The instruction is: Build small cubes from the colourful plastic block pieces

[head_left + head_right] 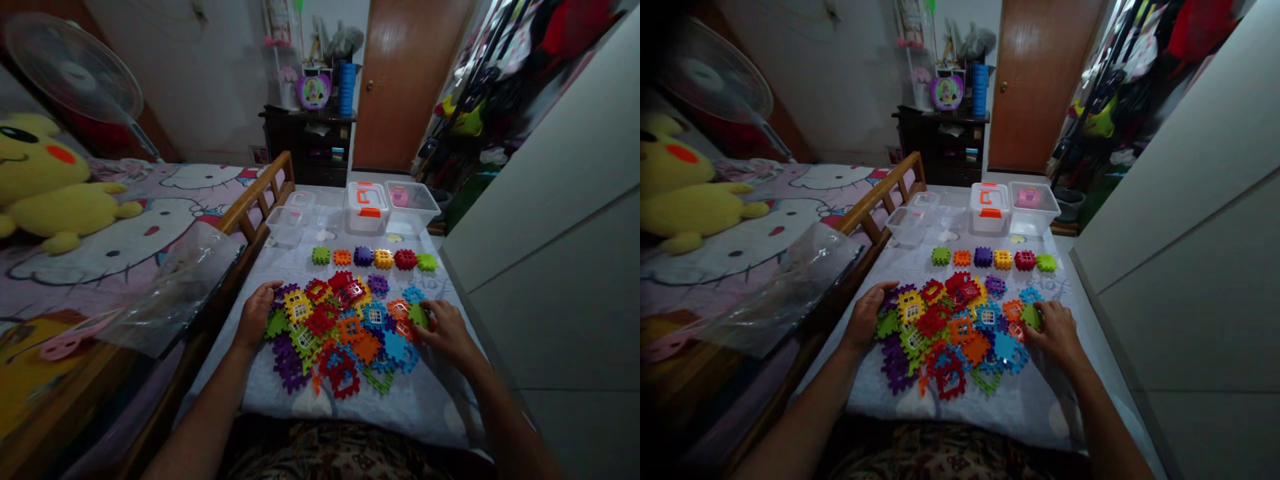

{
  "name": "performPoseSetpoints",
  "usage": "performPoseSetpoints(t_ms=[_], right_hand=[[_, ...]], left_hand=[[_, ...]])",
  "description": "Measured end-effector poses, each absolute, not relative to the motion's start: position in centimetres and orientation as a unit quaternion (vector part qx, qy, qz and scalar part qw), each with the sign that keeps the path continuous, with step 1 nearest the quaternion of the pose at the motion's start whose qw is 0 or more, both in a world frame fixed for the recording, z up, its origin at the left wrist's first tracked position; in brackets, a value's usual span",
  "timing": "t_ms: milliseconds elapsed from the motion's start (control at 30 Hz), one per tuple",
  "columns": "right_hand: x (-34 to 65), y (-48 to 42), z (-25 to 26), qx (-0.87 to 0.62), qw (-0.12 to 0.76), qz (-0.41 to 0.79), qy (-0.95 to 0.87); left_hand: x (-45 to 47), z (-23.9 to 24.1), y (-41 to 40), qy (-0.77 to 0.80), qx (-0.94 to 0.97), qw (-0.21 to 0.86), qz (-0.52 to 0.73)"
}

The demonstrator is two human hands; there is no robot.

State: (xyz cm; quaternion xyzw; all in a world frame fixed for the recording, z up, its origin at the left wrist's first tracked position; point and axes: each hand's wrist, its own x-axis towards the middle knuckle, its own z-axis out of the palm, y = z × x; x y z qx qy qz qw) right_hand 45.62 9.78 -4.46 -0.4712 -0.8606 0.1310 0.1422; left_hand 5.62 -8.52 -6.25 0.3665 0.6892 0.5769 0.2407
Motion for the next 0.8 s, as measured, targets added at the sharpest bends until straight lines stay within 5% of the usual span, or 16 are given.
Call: performPoseSetpoints(t_ms=[333, 800], right_hand=[[35.9, 12.1, 1.4, -0.340, 0.196, 0.195, -0.899], [18.7, 16.3, 0.7, -0.300, 0.045, 0.088, -0.949]], left_hand=[[5.3, -6.5, -8.2, 0.684, 0.342, 0.219, 0.606], [5.3, -6.0, -8.1, 0.700, 0.328, 0.227, 0.593]])
